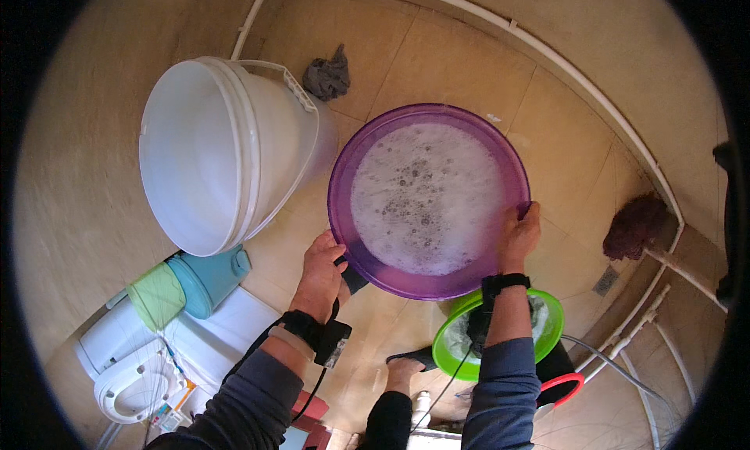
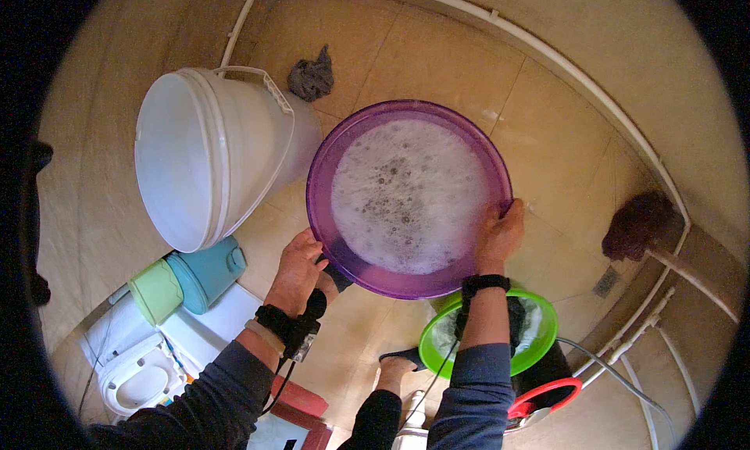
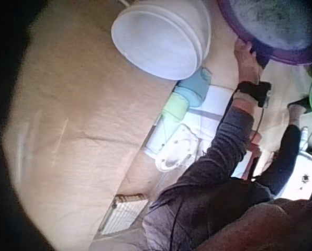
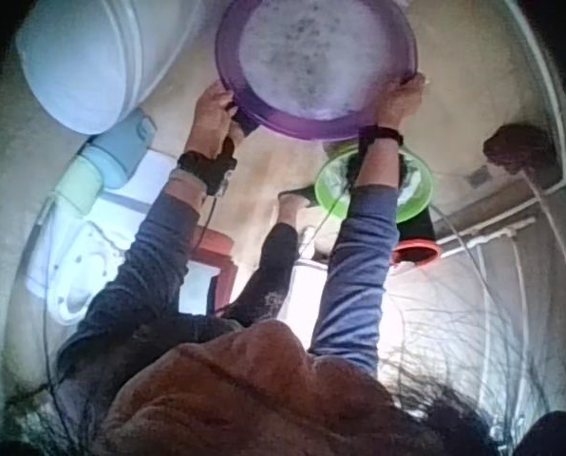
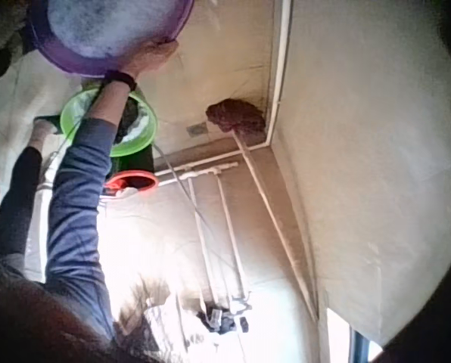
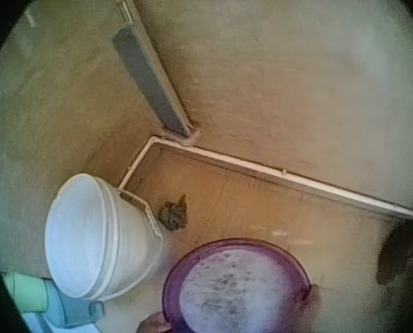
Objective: The person hand-washes dark garments in a purple basin filled with soapy water, then rinses them in a green basin using a handheld shower head. The person repeatedly scrubs, wrings, and rinses the clothes, transferring them between basins and placing some on the sink counter.
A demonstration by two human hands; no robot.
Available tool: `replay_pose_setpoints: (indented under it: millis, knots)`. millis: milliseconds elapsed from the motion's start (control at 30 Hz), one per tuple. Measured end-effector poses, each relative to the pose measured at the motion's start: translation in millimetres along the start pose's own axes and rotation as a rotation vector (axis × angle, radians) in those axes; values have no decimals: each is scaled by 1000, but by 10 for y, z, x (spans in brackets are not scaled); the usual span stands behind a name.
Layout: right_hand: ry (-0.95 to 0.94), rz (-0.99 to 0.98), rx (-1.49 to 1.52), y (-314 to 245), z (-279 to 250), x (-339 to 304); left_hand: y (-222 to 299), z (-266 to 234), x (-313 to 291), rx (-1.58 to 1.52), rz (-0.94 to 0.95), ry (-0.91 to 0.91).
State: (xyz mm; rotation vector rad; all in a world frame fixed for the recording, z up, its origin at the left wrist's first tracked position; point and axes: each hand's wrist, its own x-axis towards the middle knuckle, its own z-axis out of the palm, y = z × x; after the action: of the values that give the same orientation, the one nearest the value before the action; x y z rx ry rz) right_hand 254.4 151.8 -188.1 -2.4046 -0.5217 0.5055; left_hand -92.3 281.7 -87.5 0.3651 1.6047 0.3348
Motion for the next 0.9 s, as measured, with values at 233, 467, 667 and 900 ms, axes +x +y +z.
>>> replay_pose_setpoints:
  millis: [233, 467, 667, 900]
  knots:
    - [-27, 66, 1, -177, -178, -82, -5, -35, -139, -6, 217, -82]
    - [30, 139, 237, -342, -1045, -694, 161, 83, -411, -96, 343, -215]
    - [38, 258, 145, -1013, -1879, -1363, 507, -192, -1156, 147, 253, -191]
    - [-7, 300, 98, -2010, -2553, -2077, 837, -885, -2118, 14, 258, -247]
